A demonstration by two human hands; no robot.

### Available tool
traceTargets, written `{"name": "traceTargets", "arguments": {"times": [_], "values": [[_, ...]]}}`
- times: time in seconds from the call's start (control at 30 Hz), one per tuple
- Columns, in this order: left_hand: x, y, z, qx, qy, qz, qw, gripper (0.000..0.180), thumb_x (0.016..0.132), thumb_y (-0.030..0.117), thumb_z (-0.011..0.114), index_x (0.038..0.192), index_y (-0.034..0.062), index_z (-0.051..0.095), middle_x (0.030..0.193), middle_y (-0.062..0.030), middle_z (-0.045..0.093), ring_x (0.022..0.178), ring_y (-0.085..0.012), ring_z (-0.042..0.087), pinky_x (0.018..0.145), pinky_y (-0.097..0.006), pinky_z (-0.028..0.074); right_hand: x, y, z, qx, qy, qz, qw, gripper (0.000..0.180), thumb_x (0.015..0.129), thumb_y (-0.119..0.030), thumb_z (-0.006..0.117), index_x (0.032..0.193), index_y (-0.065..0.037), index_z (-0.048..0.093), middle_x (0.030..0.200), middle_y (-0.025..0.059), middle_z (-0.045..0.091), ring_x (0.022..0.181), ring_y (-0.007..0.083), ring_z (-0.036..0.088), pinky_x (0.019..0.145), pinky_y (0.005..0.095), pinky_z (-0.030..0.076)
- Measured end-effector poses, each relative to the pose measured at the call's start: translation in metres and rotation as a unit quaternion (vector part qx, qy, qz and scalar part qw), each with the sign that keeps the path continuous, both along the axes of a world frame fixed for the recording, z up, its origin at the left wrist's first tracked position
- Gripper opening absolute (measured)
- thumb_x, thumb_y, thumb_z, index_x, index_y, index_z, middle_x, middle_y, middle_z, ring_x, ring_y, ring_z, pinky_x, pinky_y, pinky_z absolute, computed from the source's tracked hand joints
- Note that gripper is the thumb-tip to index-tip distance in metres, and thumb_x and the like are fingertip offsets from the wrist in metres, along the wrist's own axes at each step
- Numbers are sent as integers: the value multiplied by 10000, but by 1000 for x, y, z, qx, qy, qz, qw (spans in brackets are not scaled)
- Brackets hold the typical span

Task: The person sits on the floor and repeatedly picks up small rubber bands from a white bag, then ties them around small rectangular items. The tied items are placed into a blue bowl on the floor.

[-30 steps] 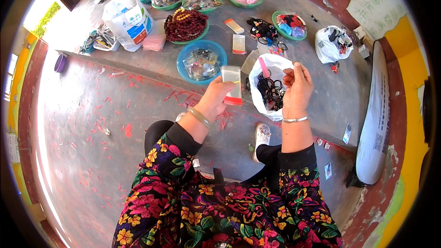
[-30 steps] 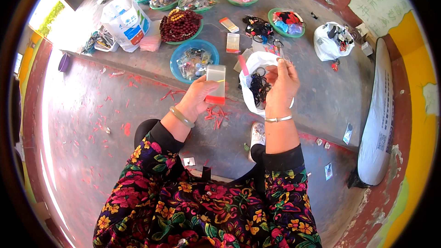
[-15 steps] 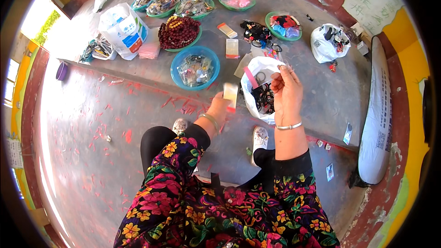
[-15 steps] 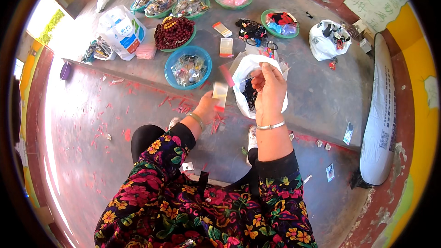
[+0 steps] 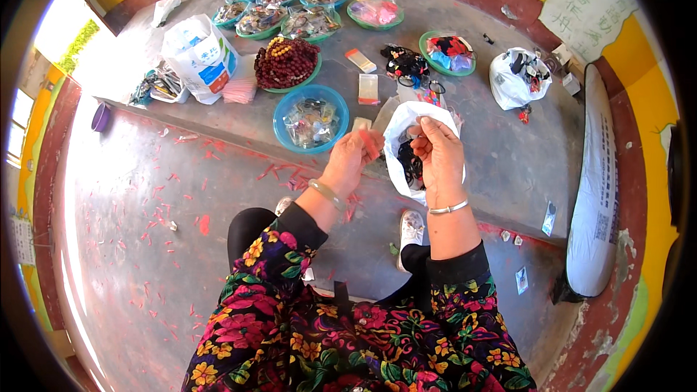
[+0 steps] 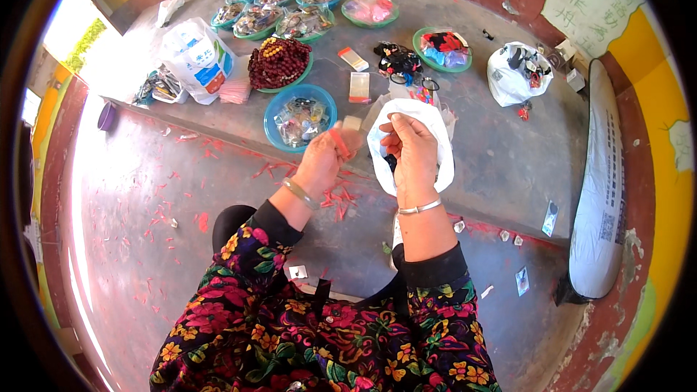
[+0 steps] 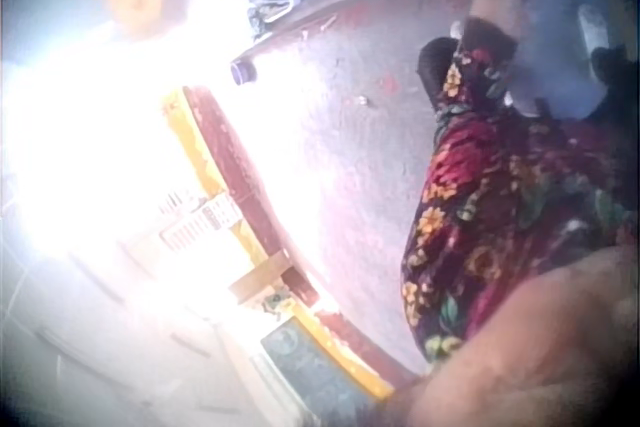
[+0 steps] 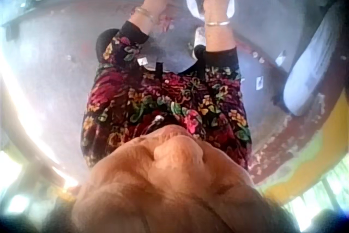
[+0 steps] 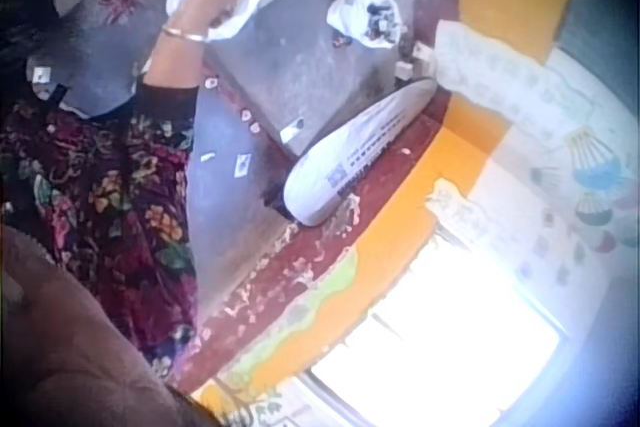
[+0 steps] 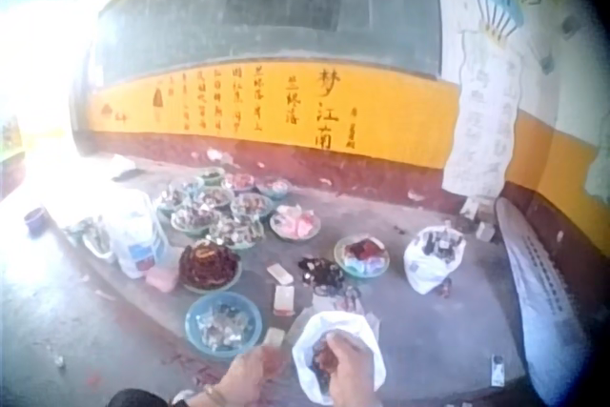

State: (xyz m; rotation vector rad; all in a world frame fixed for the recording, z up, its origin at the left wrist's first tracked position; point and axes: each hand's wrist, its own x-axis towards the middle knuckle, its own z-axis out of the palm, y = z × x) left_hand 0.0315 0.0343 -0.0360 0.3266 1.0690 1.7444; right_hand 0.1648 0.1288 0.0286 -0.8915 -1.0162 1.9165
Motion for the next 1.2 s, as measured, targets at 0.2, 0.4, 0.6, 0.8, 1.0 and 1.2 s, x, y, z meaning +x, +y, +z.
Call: {"name": "traceTargets", "arguments": {"times": [0.2,0.4,0.6,0.8,1.0,1.2], "values": [[-4,-32,53,30,-65,38,997,446,931,386,452,1054,-28,565,965,-124,629,919,-192,592,718,-292,459,-6,-3,-5,-23,35,20,999,89,845,-125,601,896,-52,591,801,73,649,668,150,631,561,220,458],[1,-25,29,78,-16,41,996,219,901,196,551,1061,52,590,1002,-92,643,950,-185,602,663,-249,457,-15,-13,-12,-62,44,97,992,31,836,-74,580,849,-76,551,878,109,660,754,193,661,597,234,489],[-15,-23,32,93,-15,77,993,155,903,152,540,998,50,609,972,-87,651,916,-182,622,635,-249,474,-20,-21,-17,-26,-53,204,977,80,811,-114,636,869,-76,596,871,104,667,757,159,646,649,233,482],[-28,-32,48,58,55,18,997,151,917,127,504,967,15,593,926,-114,647,859,-194,637,688,-251,513,-22,-12,-18,127,-56,214,967,204,821,-150,642,984,-30,612,908,29,640,834,78,568,736,209,426],[-27,-38,61,-10,121,-84,989,167,924,111,485,992,-5,583,928,-107,642,863,-177,632,759,-274,515,-16,-9,-4,81,-67,255,961,233,804,-107,662,988,31,633,884,29,640,801,82,565,730,216,438],[-27,-38,56,-11,140,-88,986,175,925,116,487,1005,-6,584,936,-100,639,859,-167,628,765,-273,512,-18,-11,-7,114,-97,234,960,185,780,-86,675,908,47,665,822,55,660,745,97,583,706,214,447]]}}
